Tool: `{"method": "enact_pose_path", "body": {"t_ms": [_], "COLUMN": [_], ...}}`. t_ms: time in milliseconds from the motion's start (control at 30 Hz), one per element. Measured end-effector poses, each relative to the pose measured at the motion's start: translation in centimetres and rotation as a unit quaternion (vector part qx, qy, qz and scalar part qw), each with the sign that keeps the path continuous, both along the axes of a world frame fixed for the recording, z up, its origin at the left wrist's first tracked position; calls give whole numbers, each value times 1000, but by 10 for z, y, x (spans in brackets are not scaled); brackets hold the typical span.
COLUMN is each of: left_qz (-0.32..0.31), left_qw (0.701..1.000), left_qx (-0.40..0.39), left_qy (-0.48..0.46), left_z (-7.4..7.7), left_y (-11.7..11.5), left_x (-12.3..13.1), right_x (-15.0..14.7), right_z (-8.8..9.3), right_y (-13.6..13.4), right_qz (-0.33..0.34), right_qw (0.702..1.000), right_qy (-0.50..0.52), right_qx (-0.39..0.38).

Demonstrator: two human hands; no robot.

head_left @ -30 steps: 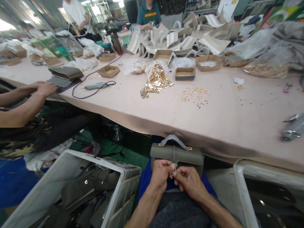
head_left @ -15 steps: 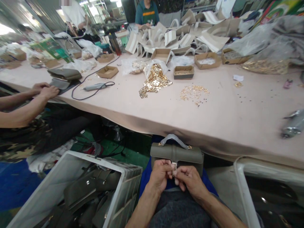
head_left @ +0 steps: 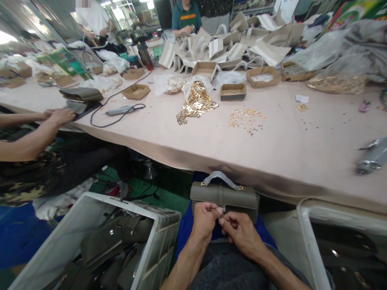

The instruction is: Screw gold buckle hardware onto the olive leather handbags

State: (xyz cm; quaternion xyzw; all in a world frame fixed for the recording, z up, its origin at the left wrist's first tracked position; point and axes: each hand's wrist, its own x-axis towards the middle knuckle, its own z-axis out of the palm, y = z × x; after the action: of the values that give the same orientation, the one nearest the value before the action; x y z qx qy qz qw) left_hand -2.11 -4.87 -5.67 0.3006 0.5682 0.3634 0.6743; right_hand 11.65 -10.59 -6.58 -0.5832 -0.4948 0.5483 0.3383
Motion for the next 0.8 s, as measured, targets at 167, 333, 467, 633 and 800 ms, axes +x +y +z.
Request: {"method": "enact_pose_path", "body": {"t_ms": [167, 333, 467, 633, 800], "left_qz": [24, 20, 20, 43, 70], "left_qw": [999, 997, 994, 989, 987], "left_qx": [-41, -65, -92, -101, -103], "left_qy": [-15, -40, -61, -99, -104], "left_z": [1, 2, 9, 20, 21], "left_y": [6, 13, 19, 21, 25], "left_x": [1, 1, -1, 0, 5], "right_x": [5, 7, 6, 12, 19], "right_z": [5, 6, 8, 19, 28], "right_y": [-2, 6, 15, 33, 46], "right_qz": [0, 57, 62, 121, 117], "right_qw": [928, 858, 812, 777, 741], "right_qy": [-206, -238, -275, -329, -330], "right_qx": [311, 452, 512, 522, 573]}}
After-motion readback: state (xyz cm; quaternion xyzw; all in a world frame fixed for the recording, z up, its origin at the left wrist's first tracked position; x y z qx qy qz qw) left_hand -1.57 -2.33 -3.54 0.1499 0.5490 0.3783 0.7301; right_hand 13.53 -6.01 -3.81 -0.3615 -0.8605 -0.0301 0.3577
